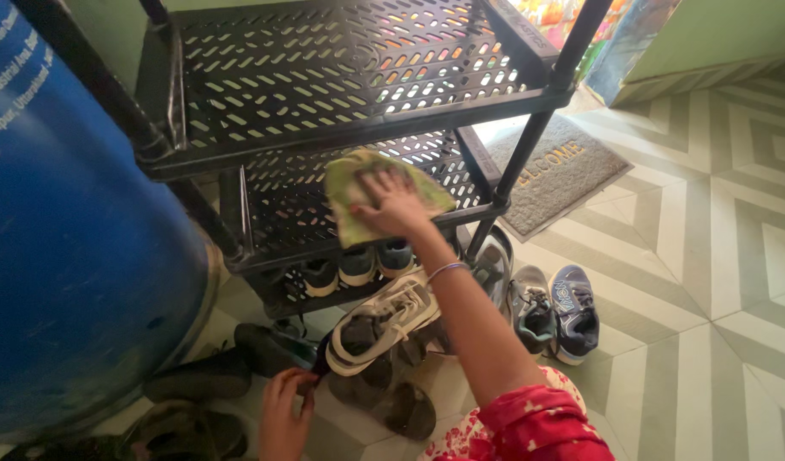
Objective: The person removes shoes from a black plastic shoe rack, wipes the shelves with a cloth, and then places the shoes back on the rack.
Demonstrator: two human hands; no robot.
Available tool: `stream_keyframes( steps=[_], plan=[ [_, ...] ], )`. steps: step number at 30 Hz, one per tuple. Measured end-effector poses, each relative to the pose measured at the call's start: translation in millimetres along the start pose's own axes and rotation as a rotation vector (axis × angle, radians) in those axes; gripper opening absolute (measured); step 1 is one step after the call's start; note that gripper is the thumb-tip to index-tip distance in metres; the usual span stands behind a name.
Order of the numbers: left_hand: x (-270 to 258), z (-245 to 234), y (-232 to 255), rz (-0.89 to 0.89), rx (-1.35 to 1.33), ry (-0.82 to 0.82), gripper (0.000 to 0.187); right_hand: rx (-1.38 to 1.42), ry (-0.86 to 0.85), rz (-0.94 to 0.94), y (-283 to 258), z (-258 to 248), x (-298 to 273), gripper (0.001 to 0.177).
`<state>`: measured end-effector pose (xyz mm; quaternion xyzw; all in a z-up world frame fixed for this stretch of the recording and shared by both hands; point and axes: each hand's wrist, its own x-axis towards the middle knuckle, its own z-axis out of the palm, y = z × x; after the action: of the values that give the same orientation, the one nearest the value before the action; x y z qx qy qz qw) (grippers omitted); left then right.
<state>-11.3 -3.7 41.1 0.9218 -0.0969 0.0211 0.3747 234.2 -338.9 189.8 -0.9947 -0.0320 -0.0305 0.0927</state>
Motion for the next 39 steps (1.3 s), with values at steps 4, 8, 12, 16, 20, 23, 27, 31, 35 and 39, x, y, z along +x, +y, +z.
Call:
stream_keyframes(
  steps=[4,8,12,16,20,23,27,31,35,39],
  plan=[
    [-1.9,2.1,-3.6,0.02,-0.011,0.009,0.024,0.009,0.04,0.234,52.2,-6.0,-9.5,0.088],
    [0.5,4.6,-13.5,-0.015,-0.028,-0.017,0.025,0.011,0.095,0.39,60.1,-17.3,-16.9,0.087],
    [2.5,12.1,-19.2,-0.004,0.005,0.022,0.027,-0.1,0.029,0.324,19.4,-26.0,-23.6,0.091],
    [9.0,30.8,-35.0,0.041,-0.018,-0.024,0.029,-0.031,-0.121,0.177,-53.2,-16.4,-29.8,0.091],
    [13.5,60.3,-72.5,0.093,0.05,-0.098,0.031,-0.064,0.03,-0.052,-117.1,8.4,-16.7,0.089],
    [12.6,74.8,-108.0,0.119,-0.012,-0.078,0.021,-0.029,0.045,-0.175,-145.4,28.6,5.1,0.085],
    [9.5,80.8,-127.2,0.163,-0.082,0.097,0.014,0.024,-0.007,-0.231,-138.7,37.5,51.0,0.087],
    [21.0,62.2,-114.3,0.277,0.113,0.018,0.014,0.117,0.019,-0.195,-95.6,37.7,87.7,0.083],
    [30.3,53.2,-89.3,0.231,0.028,0.125,0.013,0.243,0.009,-0.021,-14.7,36.3,114.8,0.063],
    [49.1,70.2,-107.6,0.262,0.053,0.137,0.015,-0.075,0.292,-0.058,69.6,26.8,125.7,0.063]
  ],
)
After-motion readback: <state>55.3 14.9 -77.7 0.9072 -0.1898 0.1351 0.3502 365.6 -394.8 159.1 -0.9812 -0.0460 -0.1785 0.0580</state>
